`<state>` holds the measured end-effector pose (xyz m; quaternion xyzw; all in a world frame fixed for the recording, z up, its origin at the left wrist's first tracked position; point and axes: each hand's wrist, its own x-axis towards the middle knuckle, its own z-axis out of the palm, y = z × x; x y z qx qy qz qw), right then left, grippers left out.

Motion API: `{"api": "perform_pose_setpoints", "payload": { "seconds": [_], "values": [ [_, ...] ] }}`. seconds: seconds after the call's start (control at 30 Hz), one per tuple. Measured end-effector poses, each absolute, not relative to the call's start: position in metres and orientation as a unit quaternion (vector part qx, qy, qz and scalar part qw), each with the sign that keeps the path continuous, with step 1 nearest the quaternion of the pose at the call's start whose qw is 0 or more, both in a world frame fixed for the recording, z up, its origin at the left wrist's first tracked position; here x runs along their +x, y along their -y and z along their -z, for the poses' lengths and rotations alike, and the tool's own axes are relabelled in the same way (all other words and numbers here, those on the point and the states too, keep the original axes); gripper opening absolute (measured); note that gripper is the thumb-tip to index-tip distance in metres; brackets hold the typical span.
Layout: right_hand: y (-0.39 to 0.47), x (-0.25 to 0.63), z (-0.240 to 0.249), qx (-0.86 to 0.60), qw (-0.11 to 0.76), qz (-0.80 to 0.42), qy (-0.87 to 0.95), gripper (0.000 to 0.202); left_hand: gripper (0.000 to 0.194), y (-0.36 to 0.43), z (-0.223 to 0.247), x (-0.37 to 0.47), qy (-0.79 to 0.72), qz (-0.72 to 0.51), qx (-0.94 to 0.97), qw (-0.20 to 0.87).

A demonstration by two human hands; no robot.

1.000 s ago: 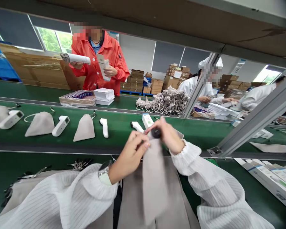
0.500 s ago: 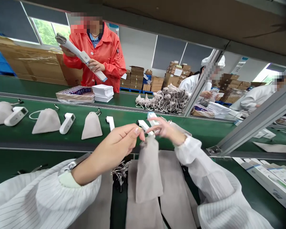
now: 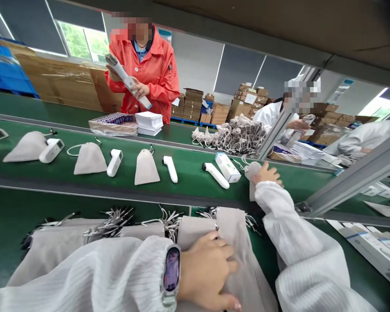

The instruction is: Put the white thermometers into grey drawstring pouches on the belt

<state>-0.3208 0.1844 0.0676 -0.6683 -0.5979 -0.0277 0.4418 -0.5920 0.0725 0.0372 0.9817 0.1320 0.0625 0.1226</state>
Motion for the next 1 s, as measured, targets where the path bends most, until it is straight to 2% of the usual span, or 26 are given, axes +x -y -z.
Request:
{"api": "perform_pose_setpoints", "payload": {
  "seconds": [0.07, 0.13, 0.27, 0.37, 0.5, 0.63, 0.8, 0.87, 1.0],
  "values": [
    [-0.194, -0.337, -0.058, -0.721, 0.361, 0.122, 0.579, 0.041, 0.031, -0.073, -0.044, -0.594, -0.149, -0.051, 0.980, 0.126],
    [-0.209, -0.357, -0.050, -0.721, 0.264, 0.152, 0.622, 0.037, 0.026, -0.079, -0.049, -0.594, -0.164, -0.055, 0.974, 0.148],
    [-0.232, -0.387, -0.021, -0.675, 0.177, 0.070, 0.713, 0.034, 0.028, -0.104, -0.047, -0.585, -0.237, -0.166, 0.942, 0.169],
    [-0.239, -0.390, 0.001, -0.695, 0.172, 0.028, 0.698, 0.043, 0.031, -0.123, -0.036, -0.578, -0.292, -0.223, 0.920, 0.137],
    [-0.243, -0.384, 0.005, -0.711, 0.234, -0.039, 0.662, 0.049, 0.023, -0.133, -0.025, -0.574, -0.299, -0.182, 0.928, 0.130],
    [-0.234, -0.385, -0.030, -0.694, 0.342, -0.102, 0.625, 0.055, 0.023, -0.127, -0.025, -0.574, -0.294, -0.183, 0.933, 0.102],
    [-0.190, -0.392, -0.093, -0.515, 0.552, -0.374, 0.538, 0.083, 0.018, -0.121, -0.030, -0.574, -0.278, -0.172, 0.943, 0.068],
    [-0.172, -0.398, -0.107, -0.476, 0.572, -0.431, 0.510, 0.084, 0.017, -0.120, -0.032, -0.574, -0.267, -0.167, 0.947, 0.060],
    [-0.155, -0.407, -0.113, -0.489, 0.550, -0.457, 0.500, 0.079, 0.030, -0.121, -0.036, -0.578, -0.221, -0.145, 0.959, 0.101]
  ]
}}
